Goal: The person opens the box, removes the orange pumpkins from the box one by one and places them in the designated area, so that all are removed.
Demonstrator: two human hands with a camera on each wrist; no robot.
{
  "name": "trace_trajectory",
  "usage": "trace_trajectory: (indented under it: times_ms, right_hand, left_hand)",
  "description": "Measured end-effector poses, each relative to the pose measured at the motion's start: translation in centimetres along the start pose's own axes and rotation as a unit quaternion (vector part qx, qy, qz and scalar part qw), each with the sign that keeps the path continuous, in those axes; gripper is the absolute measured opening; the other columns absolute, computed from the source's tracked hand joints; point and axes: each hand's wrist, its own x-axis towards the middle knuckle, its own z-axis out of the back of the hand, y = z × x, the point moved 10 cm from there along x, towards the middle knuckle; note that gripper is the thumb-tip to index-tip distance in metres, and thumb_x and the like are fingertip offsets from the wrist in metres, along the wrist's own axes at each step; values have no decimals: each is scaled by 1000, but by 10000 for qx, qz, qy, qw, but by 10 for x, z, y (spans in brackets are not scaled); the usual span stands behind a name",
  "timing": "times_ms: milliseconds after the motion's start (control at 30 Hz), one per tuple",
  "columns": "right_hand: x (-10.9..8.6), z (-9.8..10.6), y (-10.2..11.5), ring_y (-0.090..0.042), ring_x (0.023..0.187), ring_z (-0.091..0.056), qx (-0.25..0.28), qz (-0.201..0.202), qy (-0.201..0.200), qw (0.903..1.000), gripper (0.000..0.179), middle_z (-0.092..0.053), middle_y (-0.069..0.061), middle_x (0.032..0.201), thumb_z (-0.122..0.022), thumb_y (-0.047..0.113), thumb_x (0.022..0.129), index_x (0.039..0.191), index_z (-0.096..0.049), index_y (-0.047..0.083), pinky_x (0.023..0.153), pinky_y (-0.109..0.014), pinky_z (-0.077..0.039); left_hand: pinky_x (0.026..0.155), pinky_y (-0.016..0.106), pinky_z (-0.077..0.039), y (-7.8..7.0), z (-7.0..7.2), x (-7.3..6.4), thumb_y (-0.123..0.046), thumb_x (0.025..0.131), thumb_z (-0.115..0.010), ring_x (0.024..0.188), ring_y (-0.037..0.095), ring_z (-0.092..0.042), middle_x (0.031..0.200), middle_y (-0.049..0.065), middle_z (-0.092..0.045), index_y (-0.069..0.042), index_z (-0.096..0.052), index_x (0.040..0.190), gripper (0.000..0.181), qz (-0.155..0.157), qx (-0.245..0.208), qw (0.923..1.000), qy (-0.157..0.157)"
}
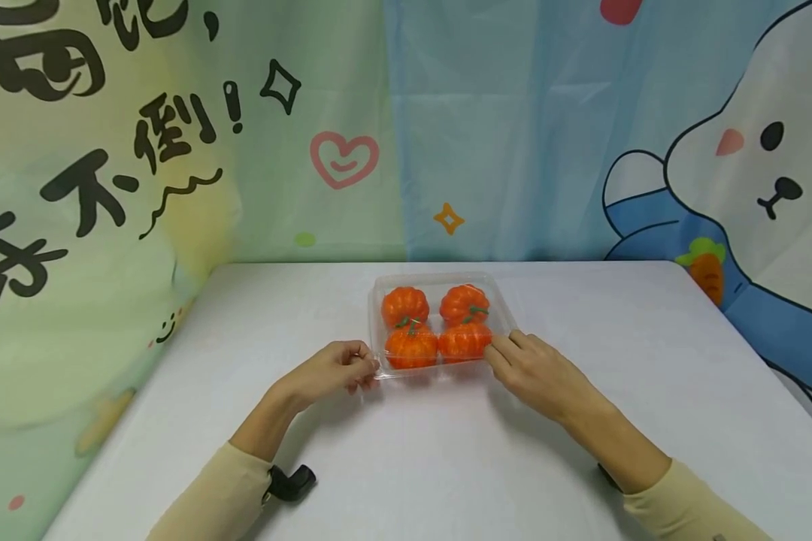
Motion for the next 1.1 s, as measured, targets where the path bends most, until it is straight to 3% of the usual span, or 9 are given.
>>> trace_trajectory:
  times_ms: [100, 300, 500, 800, 867, 933, 967, 1067, 1100]
  right_hand:
    - [-2, -2, 1, -23, 67, -47, -63, 55, 119, 9999, 42, -53, -10, 83, -18, 2, 109, 88, -54, 0, 54, -30, -45]
    - [-4, -3, 0, -25, 70, -49, 85, 131, 170, 9997, 22, -55, -12, 85, -38, -6, 105, 90, -55, -2, 58, -30, -47]
    - [-3, -2, 0, -26, 71, -52, 7, 132, 143, 9998, 40, -57, -12, 88, -20, -1, 110, 96, -58, -4, 61, -29, -48]
    - [-1, 5, -6, -28, 72, -55, 179, -30, 29, 9998, 47, -59, -15, 92, -15, 3, 111, 102, -61, -7, 64, -32, -53]
    - [0, 6, -9, -28, 73, -56, 327, -103, 124, 9993, 36, -59, -16, 93, -25, 0, 109, 104, -60, -8, 65, -32, -55]
    - [1, 9, -16, -28, 75, -58, 470, -261, 229, 9983, 13, -59, -16, 93, -47, -5, 102, 105, -60, -8, 66, -33, -58]
    - [2, 11, -20, -29, 77, -60, 521, -349, 262, 9977, 9, -59, -16, 94, -59, -8, 96, 105, -60, -8, 68, -34, -59]
    - [5, 21, -35, -30, 82, -62, 569, -586, 298, 9962, 39, -61, -17, 95, -82, -9, 74, 106, -61, -7, 72, -36, -61]
    - [7, 25, -40, -29, 82, -62, 579, -644, 264, 9959, 41, -61, -16, 95, -84, -9, 71, 105, -62, -7, 72, -36, -60]
  left_hand:
    - [67, 26, -49, -1, 0, 1, -14, 101, -60, 77, 21, -60, 85, 12, -70, -1, -60, 98, 14, -78, 26, 9999, -72]
    - [66, 25, -47, -4, 0, 4, -7, 99, -57, 72, 20, -57, 79, 10, -67, 2, -55, 102, 10, -166, -80, 9995, -246]
    - [67, 26, -48, -9, -5, 4, -5, 99, -55, 74, 21, -56, 80, 12, -64, 4, -51, 103, 10, -334, -240, 9991, -90]
    - [60, 23, -44, -19, -9, 4, 6, 91, -55, 65, 17, -53, 70, 4, -59, 0, -49, 96, 9, -750, 201, 9970, -78]
    - [58, 21, -42, -20, -10, 4, 7, 90, -54, 64, 16, -52, 68, 4, -57, 0, -49, 95, 11, -790, 268, 9965, -76]
    - [58, 21, -41, -20, -10, 3, 8, 89, -53, 63, 16, -52, 68, 3, -57, 0, -49, 95, 11, -796, 342, 9962, -49]
    - [57, 21, -40, -20, -10, 3, 8, 89, -53, 63, 16, -52, 67, 3, -57, 0, -49, 95, 11, -782, 376, 9962, -31]
    - [59, 23, -42, -18, -8, 1, 6, 89, -53, 64, 17, -53, 69, 4, -59, -1, -49, 96, 10, -652, 371, 9972, -20]
    - [60, 23, -44, -17, -7, 1, 5, 89, -53, 65, 17, -54, 70, 5, -60, -1, -49, 96, 10, -594, 360, 9976, -26]
